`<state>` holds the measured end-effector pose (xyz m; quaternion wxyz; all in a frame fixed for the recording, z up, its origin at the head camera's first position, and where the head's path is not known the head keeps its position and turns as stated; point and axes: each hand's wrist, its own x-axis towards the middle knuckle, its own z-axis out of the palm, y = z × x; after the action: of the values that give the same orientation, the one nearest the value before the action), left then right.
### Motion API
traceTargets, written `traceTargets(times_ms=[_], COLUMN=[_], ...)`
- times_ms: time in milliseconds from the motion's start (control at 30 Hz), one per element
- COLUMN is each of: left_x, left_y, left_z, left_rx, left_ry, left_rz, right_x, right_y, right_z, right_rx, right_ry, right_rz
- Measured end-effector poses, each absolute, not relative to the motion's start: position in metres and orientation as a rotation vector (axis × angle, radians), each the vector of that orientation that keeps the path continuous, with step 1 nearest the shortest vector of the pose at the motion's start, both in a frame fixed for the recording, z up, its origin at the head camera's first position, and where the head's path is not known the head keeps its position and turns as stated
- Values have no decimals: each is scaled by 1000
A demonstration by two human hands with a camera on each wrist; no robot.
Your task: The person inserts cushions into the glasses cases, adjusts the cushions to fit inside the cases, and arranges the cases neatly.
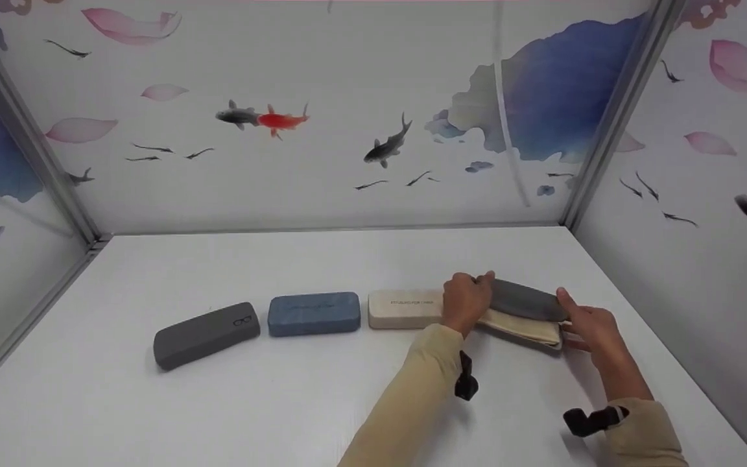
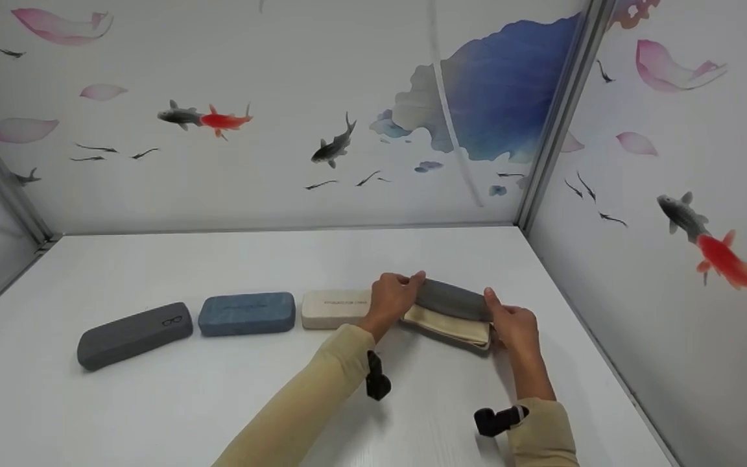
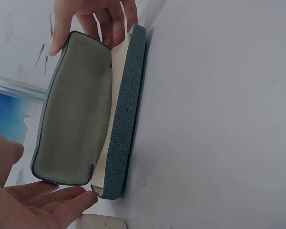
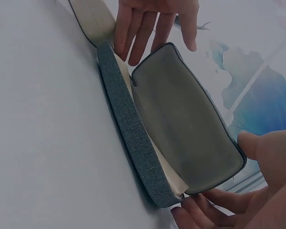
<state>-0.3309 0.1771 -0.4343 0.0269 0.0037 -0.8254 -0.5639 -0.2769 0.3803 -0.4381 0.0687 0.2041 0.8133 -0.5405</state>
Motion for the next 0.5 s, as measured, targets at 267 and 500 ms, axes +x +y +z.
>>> traceTargets(times_ms=[267, 500], left_x=[-325, -320], left_y=[171, 169], left_z=[-430, -420], left_rx=[2, 14], left_ry=[-2614, -2718], left_rz=[-1724, -1699], right_x=[-276, -274], right_y=[384, 387], right_z=[-438, -437], right_rx=[548, 508], right_ry=[2376, 2443], right_rz=[-1578, -1511])
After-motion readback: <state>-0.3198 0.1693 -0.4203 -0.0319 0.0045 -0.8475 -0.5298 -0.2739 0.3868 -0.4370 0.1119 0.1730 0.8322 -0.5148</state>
